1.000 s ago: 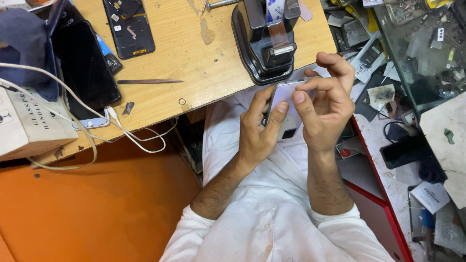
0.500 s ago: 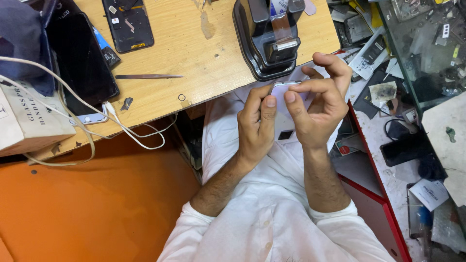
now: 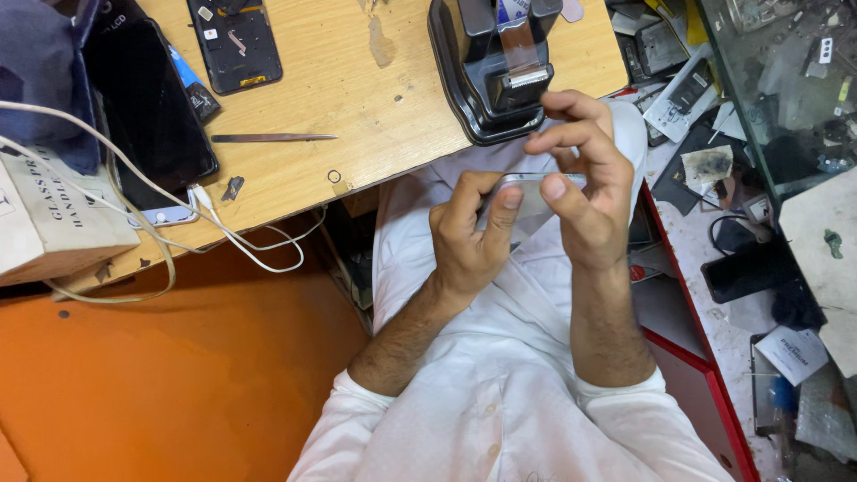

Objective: The person disassembles a smartphone, removes the back cover and internal components, and uses a screwdriver to manipulate parts. They then reassemble the phone, connect a charging cable, and wipe the device with a cloth.

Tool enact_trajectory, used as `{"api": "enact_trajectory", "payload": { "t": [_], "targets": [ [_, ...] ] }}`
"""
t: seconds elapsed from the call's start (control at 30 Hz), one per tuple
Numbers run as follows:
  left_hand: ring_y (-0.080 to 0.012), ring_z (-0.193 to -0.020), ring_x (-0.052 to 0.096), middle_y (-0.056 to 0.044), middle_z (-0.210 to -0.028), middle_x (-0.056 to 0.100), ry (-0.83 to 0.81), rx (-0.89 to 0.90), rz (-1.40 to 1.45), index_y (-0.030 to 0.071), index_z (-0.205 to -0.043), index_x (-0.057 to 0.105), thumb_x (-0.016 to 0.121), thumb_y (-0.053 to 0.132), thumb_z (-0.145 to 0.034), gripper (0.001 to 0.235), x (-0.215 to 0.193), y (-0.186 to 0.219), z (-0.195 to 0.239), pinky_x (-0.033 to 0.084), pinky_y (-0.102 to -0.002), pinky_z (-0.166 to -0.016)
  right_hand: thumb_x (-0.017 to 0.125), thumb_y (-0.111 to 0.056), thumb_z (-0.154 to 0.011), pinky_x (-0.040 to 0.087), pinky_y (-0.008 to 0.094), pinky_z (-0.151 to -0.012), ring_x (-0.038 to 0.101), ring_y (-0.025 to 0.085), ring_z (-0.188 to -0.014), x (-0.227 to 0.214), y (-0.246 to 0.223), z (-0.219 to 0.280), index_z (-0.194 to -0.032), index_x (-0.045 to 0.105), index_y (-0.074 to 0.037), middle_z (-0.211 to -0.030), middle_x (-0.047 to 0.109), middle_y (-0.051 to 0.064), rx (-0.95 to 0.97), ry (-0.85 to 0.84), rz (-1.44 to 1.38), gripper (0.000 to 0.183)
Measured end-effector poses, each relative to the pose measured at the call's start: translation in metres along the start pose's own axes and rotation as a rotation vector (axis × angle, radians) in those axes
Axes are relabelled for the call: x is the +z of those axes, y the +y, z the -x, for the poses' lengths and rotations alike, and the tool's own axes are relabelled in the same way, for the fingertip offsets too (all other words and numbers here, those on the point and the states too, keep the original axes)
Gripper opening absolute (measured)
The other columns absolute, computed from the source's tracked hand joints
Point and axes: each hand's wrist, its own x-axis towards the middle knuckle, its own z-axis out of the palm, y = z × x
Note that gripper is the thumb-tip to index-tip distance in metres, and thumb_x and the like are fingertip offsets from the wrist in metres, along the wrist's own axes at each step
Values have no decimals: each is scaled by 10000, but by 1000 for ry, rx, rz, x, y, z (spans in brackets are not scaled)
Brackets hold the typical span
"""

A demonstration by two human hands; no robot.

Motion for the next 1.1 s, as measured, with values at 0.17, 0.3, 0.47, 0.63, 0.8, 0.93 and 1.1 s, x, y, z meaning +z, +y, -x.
{"api": "enact_trajectory", "payload": {
  "t": [0.17,0.3,0.47,0.63,0.8,0.93,1.1],
  "targets": [
    [-185,-685,733,-73,-877,732,-19,361,-13,31,-1113,585,684,332,-1061,321,0,0,2,557,-296,-594,848,-164,-1039,472,221,-839,538,111,-928,-24,-11,-16,-1008,694,40,-1141,556,78,-202,66,217,257],
    [-128,-629,709,-54,-902,788,-91,456,63,38,-1080,504,691,345,-1043,362,-4,2,12,505,-260,-522,813,-293,-966,499,231,-867,587,112,-937,-41,-37,-21,-1014,685,-4,-1112,599,76,-191,97,116,319],
    [-176,-730,767,-47,-928,758,-50,403,38,66,-1123,497,724,336,-1048,360,1,-3,8,582,-246,-559,792,-267,-942,505,233,-889,620,117,-953,-32,-51,5,-976,714,-16,-1069,647,91,-50,-133,154,265],
    [-159,-617,692,-68,-882,765,-59,484,-28,49,-1105,501,742,323,-995,381,-1,-3,7,495,-279,-521,825,-51,-962,480,228,-878,626,132,-925,-28,-52,24,-942,706,26,-1007,667,105,-2,-206,245,143],
    [-152,-658,713,-52,-911,767,-84,558,3,63,-1146,441,746,330,-1027,422,-7,-4,2,474,-267,-525,771,-49,-963,469,221,-799,587,112,-861,-31,-42,25,-905,662,1,-972,632,97,189,-238,55,133],
    [-158,-635,713,-59,-858,762,-156,595,-44,90,-1179,465,765,339,-969,443,-18,-3,5,498,-278,-528,742,-138,-977,420,274,-891,502,146,-962,-40,-25,17,-858,595,-45,-1058,541,113,358,-482,-137,211],
    [-162,-726,723,-45,-882,739,-223,726,-131,49,-1310,470,750,340,-1054,478,-27,0,7,512,-283,-592,763,-351,-971,338,381,-1196,415,250,-1402,-43,-6,16,-1141,500,-68,-1464,429,180,513,-706,-311,423]
  ]
}}
